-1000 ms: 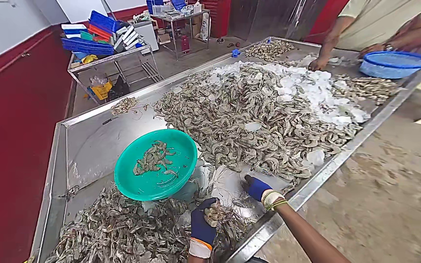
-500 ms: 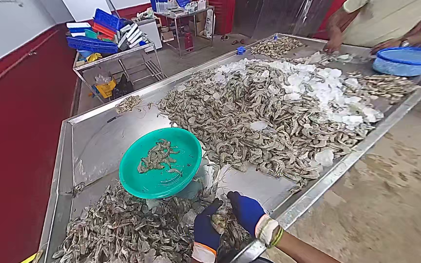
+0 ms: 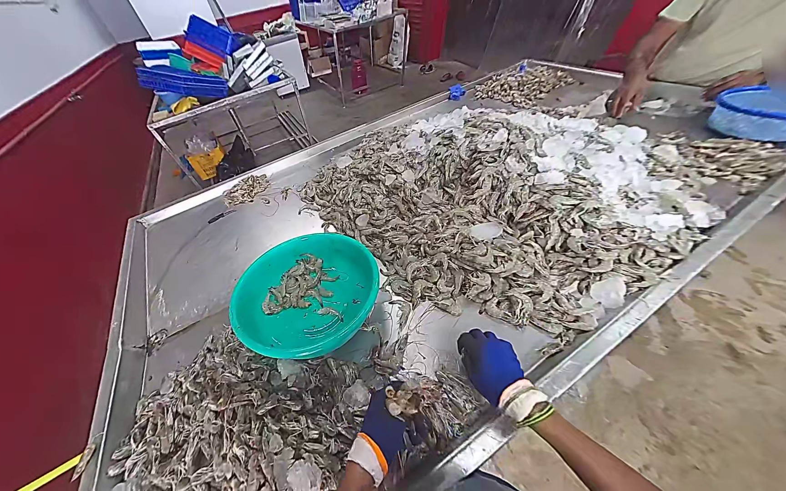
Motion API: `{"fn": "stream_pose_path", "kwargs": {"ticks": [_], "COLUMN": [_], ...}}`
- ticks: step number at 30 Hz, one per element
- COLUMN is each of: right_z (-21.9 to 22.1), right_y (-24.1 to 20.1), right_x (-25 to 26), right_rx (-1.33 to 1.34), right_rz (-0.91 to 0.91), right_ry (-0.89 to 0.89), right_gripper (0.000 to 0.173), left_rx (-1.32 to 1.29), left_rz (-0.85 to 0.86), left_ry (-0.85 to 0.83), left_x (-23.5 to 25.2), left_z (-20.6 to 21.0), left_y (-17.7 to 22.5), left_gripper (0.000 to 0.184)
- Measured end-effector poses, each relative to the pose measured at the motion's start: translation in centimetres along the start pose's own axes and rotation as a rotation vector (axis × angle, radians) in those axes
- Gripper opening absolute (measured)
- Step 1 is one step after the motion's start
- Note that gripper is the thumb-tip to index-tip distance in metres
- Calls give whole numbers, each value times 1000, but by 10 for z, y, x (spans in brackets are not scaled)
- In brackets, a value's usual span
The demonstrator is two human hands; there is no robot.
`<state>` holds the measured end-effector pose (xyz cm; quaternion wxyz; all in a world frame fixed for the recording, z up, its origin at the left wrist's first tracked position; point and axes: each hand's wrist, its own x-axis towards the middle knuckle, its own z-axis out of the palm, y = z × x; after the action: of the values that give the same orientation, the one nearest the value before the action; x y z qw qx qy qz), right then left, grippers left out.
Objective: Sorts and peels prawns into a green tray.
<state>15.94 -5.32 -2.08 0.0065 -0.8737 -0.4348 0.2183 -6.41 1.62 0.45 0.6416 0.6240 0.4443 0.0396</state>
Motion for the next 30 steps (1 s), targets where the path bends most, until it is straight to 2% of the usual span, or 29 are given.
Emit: {"fn": "stream_pose_path", "kwargs": {"ticks": [2, 4, 5, 8, 10, 11, 12, 13, 16, 17, 19, 20, 22, 24, 26, 30], "right_z": [7, 8, 9, 20, 34, 40, 44, 46, 42, 37, 25, 20, 13, 14, 16, 25], "right_y": [8, 2, -5, -42, -60, -63, -65, -64, -52, -49, -51, -56, -68, -71, -71, -59], "right_x": [1, 1, 5, 30, 47, 51, 51, 46, 20, 12, -7, -17, -34, -39, -40, -30], "right_rx": [-54, -52, -8, 96, 30, -21, -58, -93, -133, -137, -115, -105, -113, -163, -187, -195], "right_rz": [-24, -185, -293, -592, -645, -603, -542, -464, -179, -137, -153, -180, -199, -197, -212, -318], "right_ry": [-138, -126, -80, 72, 40, -14, -40, -57, -134, -167, -183, -153, -52, 55, 97, 167], "right_gripper": [34, 32, 29, 24, 28, 28, 28, 27, 34, 37, 37, 36, 31, 27, 23, 14], "left_rx": [-196, -427, -650, -1465, -1699, -1700, -1629, -1511, -907, -646, -40, 137, 326, 541, 677, 620], "left_rz": [12, 118, 161, 119, 104, 122, 158, 177, 184, 233, 335, 326, 206, -19, -160, -131], "left_ry": [-50, -115, -138, -96, -40, -80, -124, -124, -21, -10, 4, -7, 10, 10, -33, -123], "left_x": [0, 5, 9, 26, 37, 42, 43, 42, 35, 37, 40, 40, 37, 28, 23, 20], "left_z": [-11, -27, -35, -63, -80, -84, -83, -76, -29, -12, 14, 24, 35, 36, 35, 26], "left_y": [-4, 5, 16, 63, 83, 81, 76, 69, 32, 14, -13, -18, -8, 18, 33, 28], "left_gripper": [30, 19, 22, 35, 64, 79, 86, 84, 48, 43, 50, 58, 62, 58, 52, 45]}}
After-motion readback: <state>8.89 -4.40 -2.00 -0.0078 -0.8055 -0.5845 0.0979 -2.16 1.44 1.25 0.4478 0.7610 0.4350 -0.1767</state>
